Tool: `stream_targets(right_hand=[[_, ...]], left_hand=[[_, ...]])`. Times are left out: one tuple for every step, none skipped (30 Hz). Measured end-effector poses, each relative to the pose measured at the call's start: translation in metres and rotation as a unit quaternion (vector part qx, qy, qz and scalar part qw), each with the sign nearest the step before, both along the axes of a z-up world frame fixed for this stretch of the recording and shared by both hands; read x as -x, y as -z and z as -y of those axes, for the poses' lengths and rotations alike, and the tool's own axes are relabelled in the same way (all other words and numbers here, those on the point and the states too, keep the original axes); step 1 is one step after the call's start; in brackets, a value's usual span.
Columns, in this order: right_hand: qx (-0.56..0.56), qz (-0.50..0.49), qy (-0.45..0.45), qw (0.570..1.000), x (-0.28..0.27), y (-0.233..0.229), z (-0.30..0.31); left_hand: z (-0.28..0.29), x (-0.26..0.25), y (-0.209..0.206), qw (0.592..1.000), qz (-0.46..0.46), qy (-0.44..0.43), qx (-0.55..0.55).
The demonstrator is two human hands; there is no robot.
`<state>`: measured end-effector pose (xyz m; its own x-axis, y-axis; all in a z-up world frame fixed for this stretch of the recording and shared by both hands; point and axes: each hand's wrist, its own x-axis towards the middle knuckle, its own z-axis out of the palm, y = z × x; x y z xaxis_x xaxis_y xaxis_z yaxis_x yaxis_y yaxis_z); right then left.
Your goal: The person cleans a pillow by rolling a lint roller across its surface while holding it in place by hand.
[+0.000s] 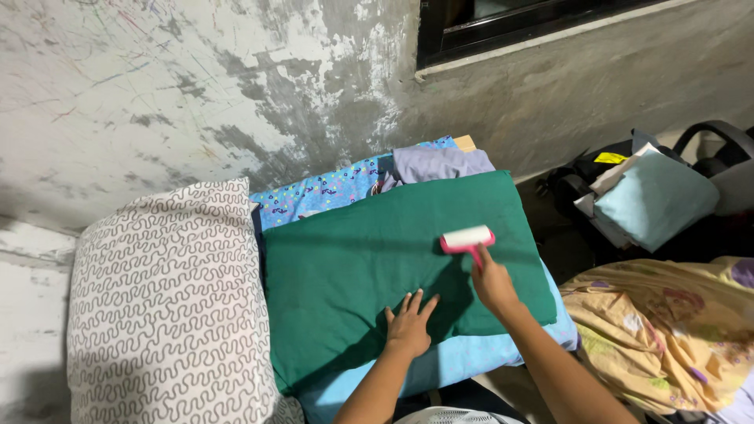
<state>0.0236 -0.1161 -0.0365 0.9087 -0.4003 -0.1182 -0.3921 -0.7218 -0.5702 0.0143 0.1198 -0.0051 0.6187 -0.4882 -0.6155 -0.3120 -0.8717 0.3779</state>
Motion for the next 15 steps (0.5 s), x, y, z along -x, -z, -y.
stream_targets(right_hand=[[0.002, -0.006, 0.008, 1.0, 0.026, -0.004, -0.008], [0.003, -0.013, 0.016, 1.0, 0.053, -0.009, -0.013], [-0.006, -0.024, 0.03, 0.999, 0.076, -0.014, -0.018], [-0.016, -0.036, 0.044, 0.998, 0.095, -0.018, -0.025], [-0.014, -0.037, 0.048, 0.998, 0.11, -0.021, -0.032], [-0.017, -0.067, 0.061, 0.996, 0.124, -0.023, -0.038], [-0.02, -0.097, 0.074, 0.992, 0.129, -0.026, -0.039], [-0.016, -0.097, 0.078, 0.992, 0.129, -0.028, -0.038], [-0.016, -0.093, 0.081, 0.992, 0.126, -0.028, -0.041], [-0.015, -0.089, 0.085, 0.992, 0.121, -0.029, -0.042], [-0.014, -0.089, 0.087, 0.992, 0.112, -0.029, -0.043], [-0.022, -0.071, 0.095, 0.993, 0.098, -0.027, -0.042], [-0.03, -0.052, 0.101, 0.993, 0.084, -0.025, -0.038], [-0.016, -0.027, 0.096, 0.995, 0.066, -0.023, -0.031], [-0.003, -0.004, 0.086, 0.996, 0.045, -0.019, -0.026]], left_hand=[[0.0, -0.002, 0.003, 1.0, 0.022, -0.004, 0.009], [0.002, -0.005, 0.007, 1.0, 0.021, 0.0, 0.01], [0.004, -0.008, 0.011, 0.998, 0.059, 0.031, -0.002], [0.006, -0.011, 0.016, 0.993, 0.096, 0.063, -0.014], [0.008, -0.013, 0.021, 0.993, 0.095, 0.066, -0.011], [0.01, -0.015, 0.027, 0.99, 0.115, 0.076, -0.024], [0.015, -0.018, 0.032, 0.986, 0.135, 0.086, -0.035], [0.021, -0.019, 0.037, 0.986, 0.135, 0.09, -0.031], [0.023, -0.02, 0.041, 0.983, 0.135, 0.105, -0.062], [0.025, -0.02, 0.044, 0.979, 0.136, 0.12, -0.093], [0.028, -0.021, 0.047, 0.979, 0.136, 0.121, -0.092], [0.031, -0.021, 0.049, 0.98, 0.124, 0.122, -0.101], [0.032, -0.022, 0.051, 0.98, 0.11, 0.12, -0.111], [0.034, -0.024, 0.053, 0.98, 0.11, 0.119, -0.111], [0.033, -0.024, 0.056, 0.98, 0.116, 0.117, -0.108]])
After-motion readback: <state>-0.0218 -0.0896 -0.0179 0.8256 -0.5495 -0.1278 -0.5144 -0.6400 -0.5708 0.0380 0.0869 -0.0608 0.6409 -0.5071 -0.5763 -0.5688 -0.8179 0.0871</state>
